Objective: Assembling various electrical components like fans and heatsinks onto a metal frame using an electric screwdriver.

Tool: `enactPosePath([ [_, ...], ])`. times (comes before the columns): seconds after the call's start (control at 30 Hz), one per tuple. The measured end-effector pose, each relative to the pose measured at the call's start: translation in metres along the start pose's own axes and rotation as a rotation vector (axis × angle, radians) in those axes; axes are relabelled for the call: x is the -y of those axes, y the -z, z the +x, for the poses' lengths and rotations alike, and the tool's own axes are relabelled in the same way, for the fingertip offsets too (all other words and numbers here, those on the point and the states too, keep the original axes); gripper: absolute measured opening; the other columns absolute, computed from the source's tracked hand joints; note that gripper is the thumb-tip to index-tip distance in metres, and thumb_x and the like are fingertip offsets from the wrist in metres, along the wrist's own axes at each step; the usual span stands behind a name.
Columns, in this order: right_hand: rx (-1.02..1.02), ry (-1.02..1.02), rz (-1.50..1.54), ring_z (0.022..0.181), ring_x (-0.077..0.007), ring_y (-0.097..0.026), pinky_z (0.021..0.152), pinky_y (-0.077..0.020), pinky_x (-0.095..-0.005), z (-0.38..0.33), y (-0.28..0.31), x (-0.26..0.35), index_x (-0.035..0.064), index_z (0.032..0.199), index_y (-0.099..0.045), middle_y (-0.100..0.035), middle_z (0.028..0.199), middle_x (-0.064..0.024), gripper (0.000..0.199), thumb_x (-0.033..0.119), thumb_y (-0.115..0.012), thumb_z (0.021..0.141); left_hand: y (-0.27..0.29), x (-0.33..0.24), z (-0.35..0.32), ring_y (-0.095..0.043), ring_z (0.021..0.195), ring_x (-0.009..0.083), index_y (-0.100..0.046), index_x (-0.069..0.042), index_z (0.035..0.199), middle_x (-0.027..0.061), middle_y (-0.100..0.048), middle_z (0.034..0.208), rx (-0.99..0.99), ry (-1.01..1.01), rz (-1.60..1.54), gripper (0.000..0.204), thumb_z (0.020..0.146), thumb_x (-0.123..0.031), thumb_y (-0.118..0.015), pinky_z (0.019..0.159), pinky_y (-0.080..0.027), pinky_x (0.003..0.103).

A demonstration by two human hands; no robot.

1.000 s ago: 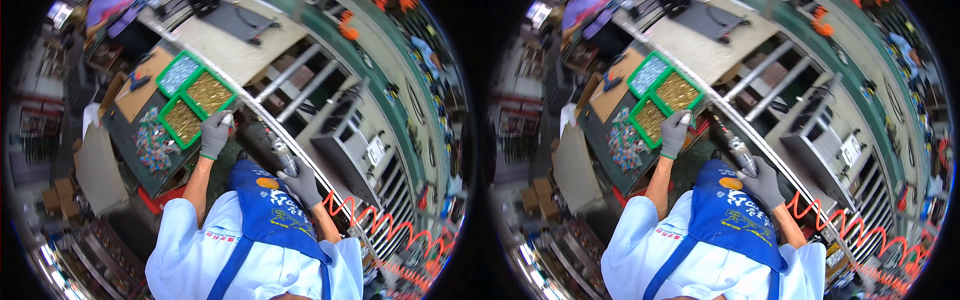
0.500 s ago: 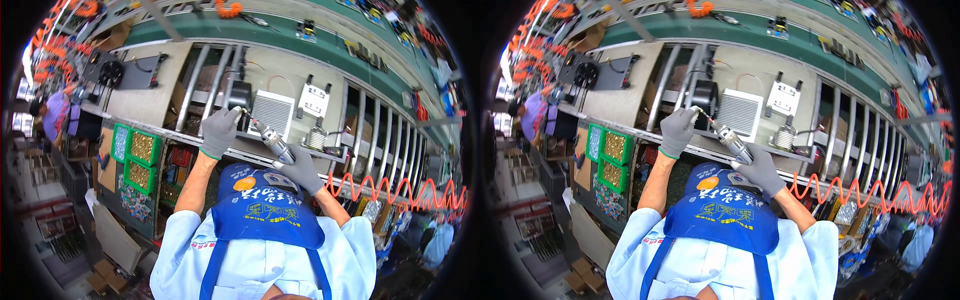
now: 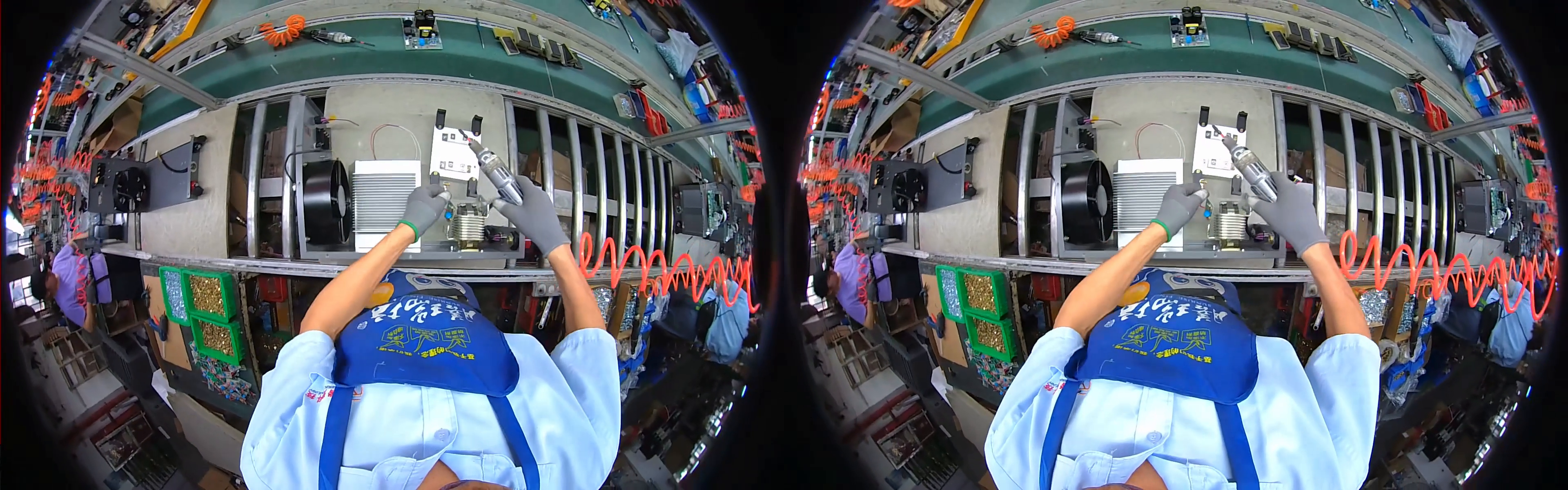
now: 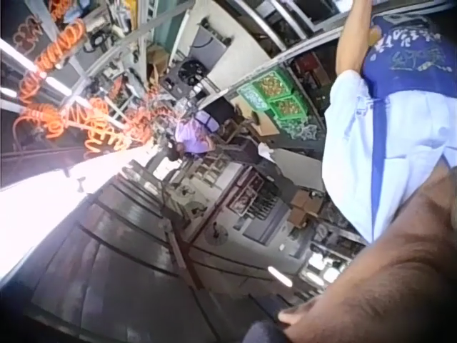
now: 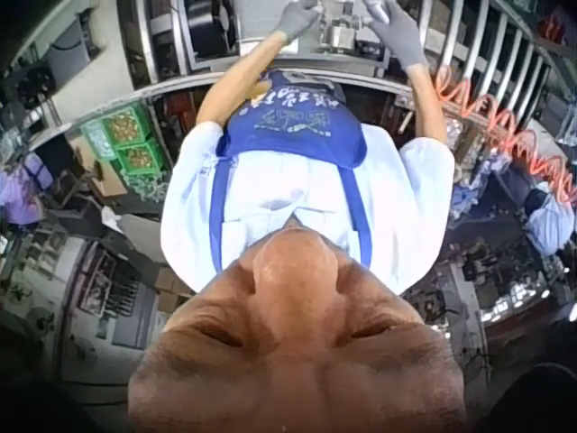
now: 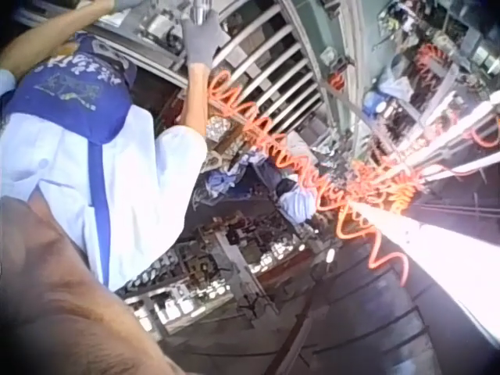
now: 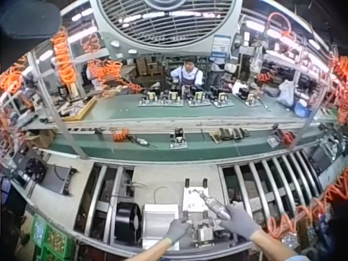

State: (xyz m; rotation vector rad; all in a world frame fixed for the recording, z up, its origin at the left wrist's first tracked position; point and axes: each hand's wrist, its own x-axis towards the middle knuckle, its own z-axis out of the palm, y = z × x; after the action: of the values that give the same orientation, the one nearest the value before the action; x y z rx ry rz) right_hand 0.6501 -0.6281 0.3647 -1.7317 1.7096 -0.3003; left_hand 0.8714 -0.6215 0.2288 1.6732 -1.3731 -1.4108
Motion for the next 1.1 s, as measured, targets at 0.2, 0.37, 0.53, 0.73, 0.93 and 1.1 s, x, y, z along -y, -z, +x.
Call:
enactPosePath([
  [0.2,0.201,-0.023,-0.082,0.079,-0.0295,-0.067,0.071,-0.05,-0.0389,0.01,0.005,-0.008,0.0002,0.108,-0.06,-0.066,0.085,-0.0196,0.049,0.033,-0.074,0.074,0.004,0.009,0.049,-0.068,0.076,0.0279,-0.07,-0.001,0.095,0.017,-0.07,0.082,-0.102,-0.003,0.0,0.027,0.087,-0.025,-0.063,0.071,-0.05,0.036],
  [0.37,0.264,-0.075,-0.091,0.081,-0.0282,-0.068,0.074,-0.0512,-0.0375,0.025,-0.007,-0.012,0.0006,0.111,-0.061,-0.068,0.088,-0.0183,0.05,0.033,-0.074,0.075,0.006,0.014,0.064,-0.067,0.076,0.0288,-0.07,-0.003,0.097,0.0169,-0.069,0.084,-0.201,-0.07,0.115,0.025,0.088,-0.025,-0.061,0.071,-0.051,0.037],
  [0.53,0.291,-0.071,-0.093,0.08,-0.0285,-0.068,0.074,-0.0515,-0.0376,0.034,-0.007,-0.016,-0.0003,0.112,-0.061,-0.068,0.087,-0.019,0.05,0.033,-0.073,0.076,0.0,0.02,0.068,-0.067,0.073,0.0262,-0.07,-0.003,0.098,0.0163,-0.069,0.082,-0.203,-0.086,0.091,0.025,0.089,-0.024,-0.06,0.07,-0.051,0.035],
  [0.73,0.301,-0.047,-0.098,0.08,-0.0301,-0.069,0.073,-0.0515,-0.0379,0.039,-0.005,-0.015,-0.0003,0.113,-0.061,-0.068,0.088,-0.0199,0.051,0.034,-0.072,0.077,0.005,0.02,0.069,-0.068,0.083,0.0301,-0.071,-0.003,0.1,0.0171,-0.07,0.091,-0.132,0.049,-0.111,0.025,0.087,-0.022,-0.062,0.075,-0.051,0.037],
  [0.93,0.324,-0.052,-0.11,0.08,-0.0308,-0.069,0.073,-0.0516,-0.0383,0.038,-0.003,-0.015,-0.0002,0.113,-0.06,-0.068,0.087,-0.0197,0.051,0.033,-0.072,0.076,0.005,0.013,0.066,-0.067,0.079,0.026,-0.071,-0.002,0.1,0.0166,-0.07,0.087,-0.117,0.023,-0.163,0.023,0.087,-0.019,-0.063,0.073,-0.051,0.035],
  [1.1,0.303,-0.063,-0.084,0.083,-0.0367,-0.068,0.074,-0.052,-0.042,0.037,-0.003,-0.016,-0.0003,0.106,-0.062,-0.068,0.087,-0.0225,0.048,0.033,-0.073,0.074,0.006,0.009,0.062,-0.066,0.078,0.0332,-0.07,-0.005,0.098,0.0159,-0.069,0.082,-0.126,0.003,0.028,0.024,0.089,-0.024,-0.057,0.068,-0.05,0.041],
])
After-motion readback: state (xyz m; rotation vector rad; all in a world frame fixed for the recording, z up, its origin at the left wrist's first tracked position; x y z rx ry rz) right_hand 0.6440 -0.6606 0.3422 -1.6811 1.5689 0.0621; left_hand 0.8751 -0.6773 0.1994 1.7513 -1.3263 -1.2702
